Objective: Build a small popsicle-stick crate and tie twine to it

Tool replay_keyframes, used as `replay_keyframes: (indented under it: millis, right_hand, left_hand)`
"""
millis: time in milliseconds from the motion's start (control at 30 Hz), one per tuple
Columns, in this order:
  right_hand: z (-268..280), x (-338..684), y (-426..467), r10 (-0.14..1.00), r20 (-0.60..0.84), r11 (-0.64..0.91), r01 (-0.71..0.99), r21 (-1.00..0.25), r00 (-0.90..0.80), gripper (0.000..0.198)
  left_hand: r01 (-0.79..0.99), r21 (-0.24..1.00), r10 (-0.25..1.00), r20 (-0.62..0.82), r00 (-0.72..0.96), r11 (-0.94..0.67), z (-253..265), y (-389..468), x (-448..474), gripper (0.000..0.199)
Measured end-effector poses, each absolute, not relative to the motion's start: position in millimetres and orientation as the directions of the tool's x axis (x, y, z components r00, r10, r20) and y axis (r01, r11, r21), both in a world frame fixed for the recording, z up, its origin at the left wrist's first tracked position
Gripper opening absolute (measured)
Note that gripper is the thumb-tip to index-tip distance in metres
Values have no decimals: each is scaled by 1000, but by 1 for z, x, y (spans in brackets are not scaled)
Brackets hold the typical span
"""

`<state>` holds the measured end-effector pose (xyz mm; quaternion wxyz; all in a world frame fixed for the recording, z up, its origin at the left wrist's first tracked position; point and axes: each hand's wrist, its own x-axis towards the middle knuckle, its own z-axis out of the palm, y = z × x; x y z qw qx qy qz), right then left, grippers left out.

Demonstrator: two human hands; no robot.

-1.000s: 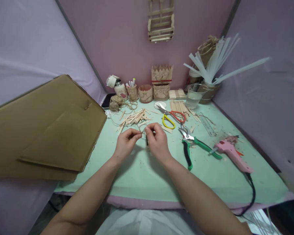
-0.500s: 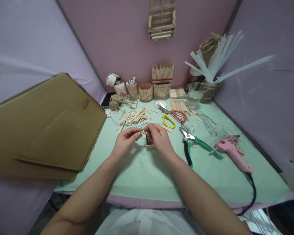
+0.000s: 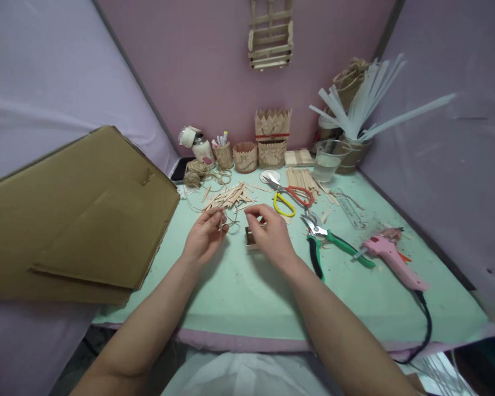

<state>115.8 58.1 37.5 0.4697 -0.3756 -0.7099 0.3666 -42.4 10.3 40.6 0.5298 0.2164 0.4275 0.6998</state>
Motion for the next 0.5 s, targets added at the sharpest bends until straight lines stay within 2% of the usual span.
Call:
replay_keyframes:
  millis: [133, 233, 367, 500]
  right_hand:
    - [39, 112, 48, 841, 328, 419, 135, -898, -429, 15]
    - [36, 112, 45, 858, 220, 285, 73, -956, -464, 21]
    - [31, 116, 46, 904, 90, 88, -25, -996, -418, 25]
    - [32, 122, 46, 939, 160, 173, 17, -985, -304, 13]
  left_hand:
    - [-564, 825, 928, -213, -306, 3, 36, 12, -40, 30]
    - [-546, 838, 921, -224, -318, 15, 34, 12, -38, 29]
    - [-510, 858, 931, -230, -285, 56, 35, 11, -32, 28]
    - [-555, 816, 926, -319, -200, 161, 44, 11, -29, 27]
